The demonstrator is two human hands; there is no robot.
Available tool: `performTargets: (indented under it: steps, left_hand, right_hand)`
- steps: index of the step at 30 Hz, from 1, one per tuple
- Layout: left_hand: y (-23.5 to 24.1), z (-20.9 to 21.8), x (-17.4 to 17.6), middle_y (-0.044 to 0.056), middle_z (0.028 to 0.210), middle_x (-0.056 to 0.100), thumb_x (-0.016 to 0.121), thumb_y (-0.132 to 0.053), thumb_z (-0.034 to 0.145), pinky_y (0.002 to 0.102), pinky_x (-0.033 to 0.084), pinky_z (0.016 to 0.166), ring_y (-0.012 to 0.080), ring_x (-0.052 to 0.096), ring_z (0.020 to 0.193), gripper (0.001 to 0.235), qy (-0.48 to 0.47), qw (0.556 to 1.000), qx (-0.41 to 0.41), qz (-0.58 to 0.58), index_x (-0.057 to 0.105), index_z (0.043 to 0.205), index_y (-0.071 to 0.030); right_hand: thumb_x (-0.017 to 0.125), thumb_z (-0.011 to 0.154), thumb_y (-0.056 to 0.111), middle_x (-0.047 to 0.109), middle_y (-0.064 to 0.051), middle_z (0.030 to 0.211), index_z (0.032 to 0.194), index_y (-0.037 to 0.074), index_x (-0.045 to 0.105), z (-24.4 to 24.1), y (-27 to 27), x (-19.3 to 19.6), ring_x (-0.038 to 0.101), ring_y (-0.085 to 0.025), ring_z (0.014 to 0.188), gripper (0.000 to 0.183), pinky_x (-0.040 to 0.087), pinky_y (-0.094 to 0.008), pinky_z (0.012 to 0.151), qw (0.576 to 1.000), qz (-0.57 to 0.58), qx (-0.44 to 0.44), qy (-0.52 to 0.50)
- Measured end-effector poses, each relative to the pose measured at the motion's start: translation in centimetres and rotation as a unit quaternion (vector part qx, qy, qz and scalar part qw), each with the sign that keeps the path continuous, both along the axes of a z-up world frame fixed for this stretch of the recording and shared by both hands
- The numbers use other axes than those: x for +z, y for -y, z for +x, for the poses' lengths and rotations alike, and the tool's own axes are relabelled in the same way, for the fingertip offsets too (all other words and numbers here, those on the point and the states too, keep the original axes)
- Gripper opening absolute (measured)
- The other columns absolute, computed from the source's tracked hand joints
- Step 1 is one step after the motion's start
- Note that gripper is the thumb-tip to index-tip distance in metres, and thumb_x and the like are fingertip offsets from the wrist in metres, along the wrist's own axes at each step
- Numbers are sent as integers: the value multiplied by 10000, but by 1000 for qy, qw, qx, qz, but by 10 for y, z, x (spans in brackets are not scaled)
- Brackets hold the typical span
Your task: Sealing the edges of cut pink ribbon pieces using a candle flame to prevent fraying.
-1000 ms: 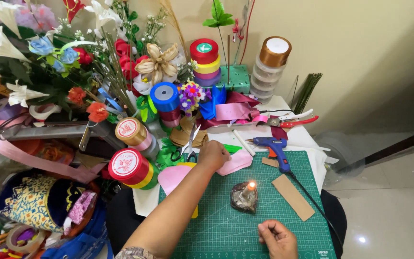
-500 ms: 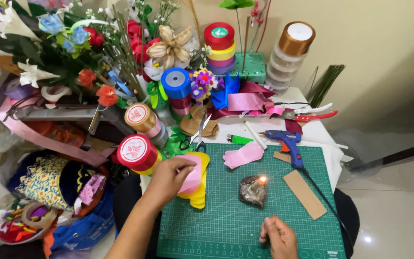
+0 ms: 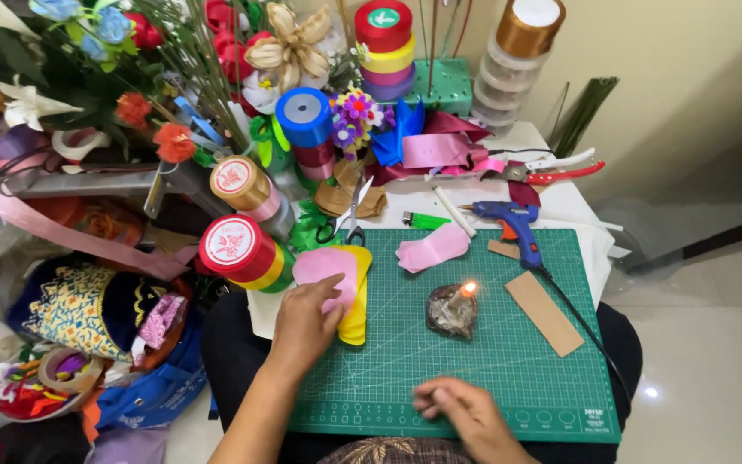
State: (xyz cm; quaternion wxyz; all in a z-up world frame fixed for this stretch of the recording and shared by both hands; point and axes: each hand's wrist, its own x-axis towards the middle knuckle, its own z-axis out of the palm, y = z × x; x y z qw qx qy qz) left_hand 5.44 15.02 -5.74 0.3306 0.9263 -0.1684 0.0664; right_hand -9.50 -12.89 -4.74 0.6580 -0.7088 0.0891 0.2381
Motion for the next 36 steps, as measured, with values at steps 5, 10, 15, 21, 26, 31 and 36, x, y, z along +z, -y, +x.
performTargets:
  steps: [5,10,15,21,26,31,36]
  left_hand:
    - [3,-4,0,8,963,802,665,-158,868,440,535,811,274,721,843,420,-29,998,62,6,694,1284,-200]
    - [5,-9,13,-67,891,792,684,-157,836,338,549,792,189,722,809,446,-47,991,114,-52,726,1276,-220]
    - [-2,-14,29,46,984,809,685,-176,925,296,518,639,136,753,872,361,-36,980,138,-140,719,1285,-165]
    - [-10,-39,75,76,1060,767,760,-60,876,252,525,941,98,701,951,403,69,928,237,-280,712,1276,-46]
    - [-31,-55,90,-74,797,499,714,-98,970,151,336,588,-7,378,641,330,81,890,299,-335,699,1298,-72]
    - [-47,-60,81,11,1111,609,665,-58,971,146,464,810,13,532,912,432,64,854,319,-406,607,1397,-28]
    - [-53,-65,72,-15,1040,562,671,-51,953,155,472,827,22,511,907,440,42,843,325,-426,619,1390,-45]
  right_hand:
    - [562,951,250,702,-112,1319,1233,91,710,-8,8,-9,654,-263,1168,356,515,-442,1017,983,-74,-84,148]
    - [612,946,26,608,-169,1352,1152,-11,696,-18,26,-20,620,-262,1273,226,527,-356,1083,903,-118,-305,280]
    - [659,911,110,796,-98,1141,1068,69,793,-15,17,-23,744,-241,1112,210,588,-389,1008,939,-145,-150,272]
    - [813,805,125,814,-44,848,894,95,832,-8,12,-31,752,-154,771,96,626,-285,684,933,-164,-183,262]
    - [763,851,204,782,-61,987,1009,96,786,16,31,-29,725,-183,912,192,600,-307,834,913,-236,-163,289]
    - [876,726,340,555,-109,1475,1469,137,543,56,41,-22,480,-300,1389,839,393,-498,1144,892,-347,-100,273]
    - [974,614,321,446,-131,1589,1585,127,320,90,38,-13,392,-345,1474,1187,322,-509,1180,907,-321,-15,273]
